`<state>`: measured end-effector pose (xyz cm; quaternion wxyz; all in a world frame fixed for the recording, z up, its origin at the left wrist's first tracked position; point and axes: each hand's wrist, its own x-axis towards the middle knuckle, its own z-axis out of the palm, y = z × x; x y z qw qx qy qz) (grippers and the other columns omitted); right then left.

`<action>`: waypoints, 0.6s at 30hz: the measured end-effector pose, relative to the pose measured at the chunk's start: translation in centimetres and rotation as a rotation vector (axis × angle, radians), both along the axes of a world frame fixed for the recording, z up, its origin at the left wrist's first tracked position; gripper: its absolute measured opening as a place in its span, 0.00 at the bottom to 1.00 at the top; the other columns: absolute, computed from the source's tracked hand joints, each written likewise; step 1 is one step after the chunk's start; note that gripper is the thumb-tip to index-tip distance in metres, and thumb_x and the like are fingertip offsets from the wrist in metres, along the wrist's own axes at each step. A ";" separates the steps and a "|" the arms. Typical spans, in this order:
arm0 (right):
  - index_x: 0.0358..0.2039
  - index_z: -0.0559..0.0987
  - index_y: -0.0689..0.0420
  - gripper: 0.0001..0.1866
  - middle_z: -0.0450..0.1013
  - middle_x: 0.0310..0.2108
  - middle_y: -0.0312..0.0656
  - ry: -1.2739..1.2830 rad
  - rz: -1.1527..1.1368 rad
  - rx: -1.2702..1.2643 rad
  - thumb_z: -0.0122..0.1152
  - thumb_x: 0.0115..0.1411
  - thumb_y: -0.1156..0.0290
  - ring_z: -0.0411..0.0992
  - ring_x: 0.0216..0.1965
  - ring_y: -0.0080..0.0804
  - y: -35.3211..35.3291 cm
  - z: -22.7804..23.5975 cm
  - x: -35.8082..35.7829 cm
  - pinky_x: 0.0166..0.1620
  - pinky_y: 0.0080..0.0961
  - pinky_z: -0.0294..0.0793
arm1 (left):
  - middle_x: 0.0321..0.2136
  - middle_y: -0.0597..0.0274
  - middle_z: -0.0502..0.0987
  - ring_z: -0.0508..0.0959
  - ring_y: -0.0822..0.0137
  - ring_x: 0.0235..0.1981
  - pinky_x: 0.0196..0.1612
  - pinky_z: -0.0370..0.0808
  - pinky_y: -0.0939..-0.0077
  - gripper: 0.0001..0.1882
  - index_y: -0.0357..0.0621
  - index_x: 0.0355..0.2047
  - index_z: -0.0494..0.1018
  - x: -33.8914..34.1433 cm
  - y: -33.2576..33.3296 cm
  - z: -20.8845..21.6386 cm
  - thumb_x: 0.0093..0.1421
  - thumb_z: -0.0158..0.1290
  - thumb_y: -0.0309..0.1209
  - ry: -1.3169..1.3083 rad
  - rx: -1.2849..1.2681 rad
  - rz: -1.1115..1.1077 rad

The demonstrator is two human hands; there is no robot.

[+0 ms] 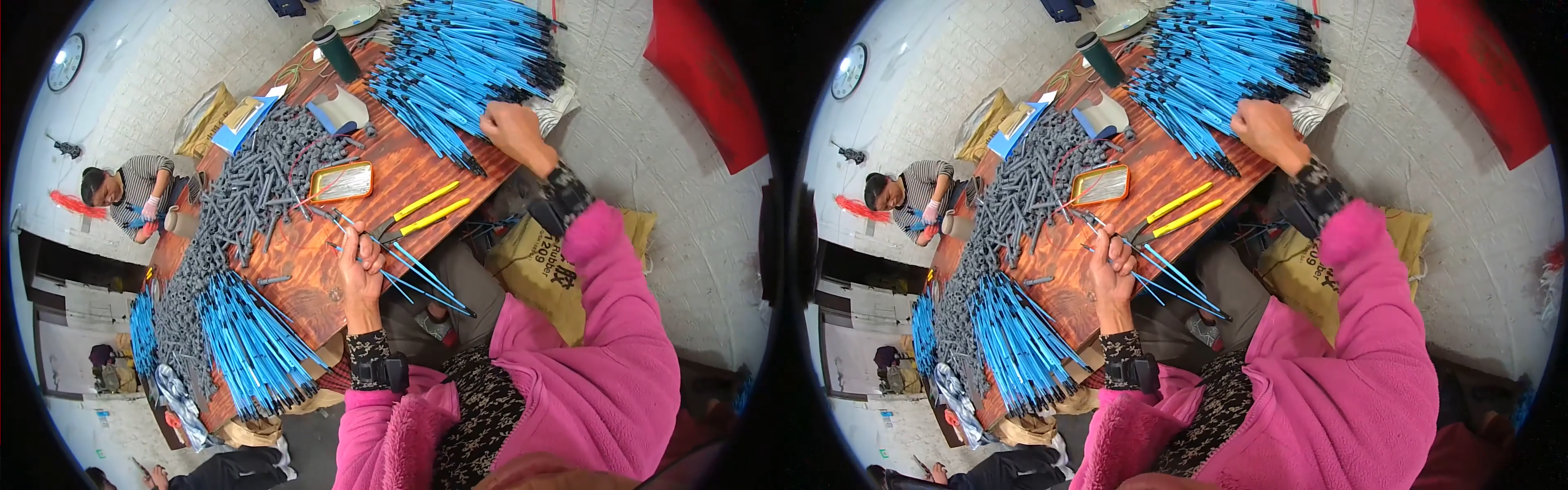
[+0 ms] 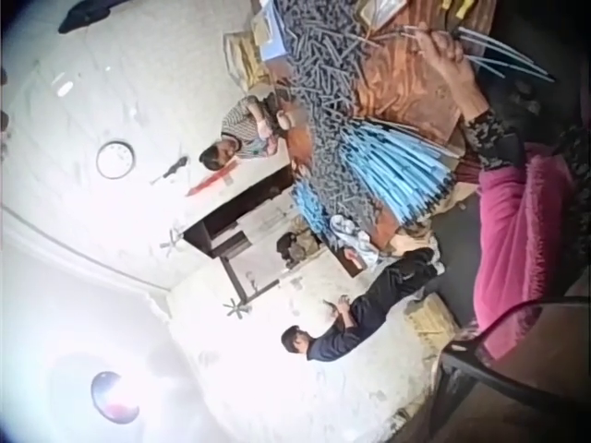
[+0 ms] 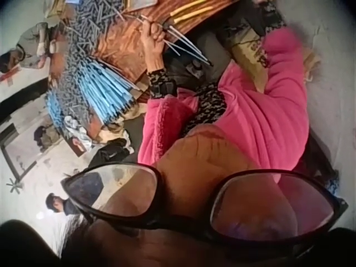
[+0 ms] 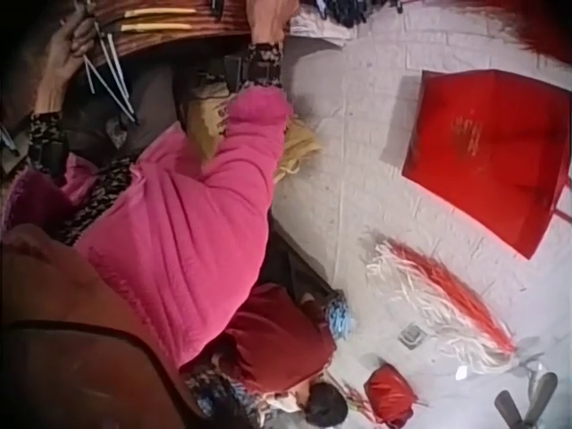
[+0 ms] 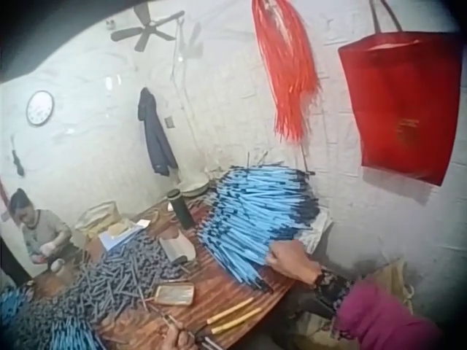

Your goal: The person assembles umbrella frames by inserting blue ribs into a central hub and trimming the wire with pliers. They then gather more ribs, align them, and thread a needle through the tips to bind them together.

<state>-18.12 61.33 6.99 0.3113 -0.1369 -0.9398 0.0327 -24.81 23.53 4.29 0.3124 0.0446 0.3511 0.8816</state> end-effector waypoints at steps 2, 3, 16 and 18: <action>0.29 0.73 0.59 0.10 0.73 0.23 0.41 0.054 0.139 -0.610 0.54 0.62 0.66 0.72 0.21 0.37 -1.4 1.4 1.5 0.27 0.35 0.70 | 0.19 0.74 0.62 0.57 0.83 0.15 0.15 0.53 0.88 0.14 0.44 0.45 0.72 -0.2 0.1 0.0 0.73 0.43 0.40 -0.042 0.021 -0.001; 0.30 0.73 0.58 0.09 0.73 0.22 0.39 0.078 0.198 -0.915 0.54 0.62 0.66 0.71 0.20 0.32 -1.8 1.8 2.8 0.25 0.32 0.69 | 0.19 0.74 0.61 0.57 0.82 0.15 0.15 0.53 0.88 0.14 0.43 0.45 0.72 0.2 0.3 0.0 0.73 0.43 0.39 -0.068 0.033 -0.010; 0.36 0.71 0.58 0.06 0.73 0.25 0.34 -0.159 0.521 -1.483 0.56 0.64 0.69 0.71 0.24 0.19 -9.4 -2.4 11.2 0.27 0.16 0.69 | 0.55 0.46 0.74 0.78 0.58 0.48 0.48 0.79 0.69 0.12 0.41 0.49 0.70 0.6 3.0 1.9 0.68 0.51 0.33 -0.002 0.001 0.085; 0.37 0.73 0.59 0.07 0.73 0.26 0.35 -0.148 0.402 -1.255 0.57 0.63 0.70 0.72 0.26 0.20 -10.1 -2.3 9.8 0.30 0.17 0.72 | 0.57 0.44 0.72 0.78 0.55 0.52 0.54 0.78 0.66 0.13 0.40 0.49 0.70 0.3 2.4 1.3 0.68 0.52 0.32 0.024 0.062 0.043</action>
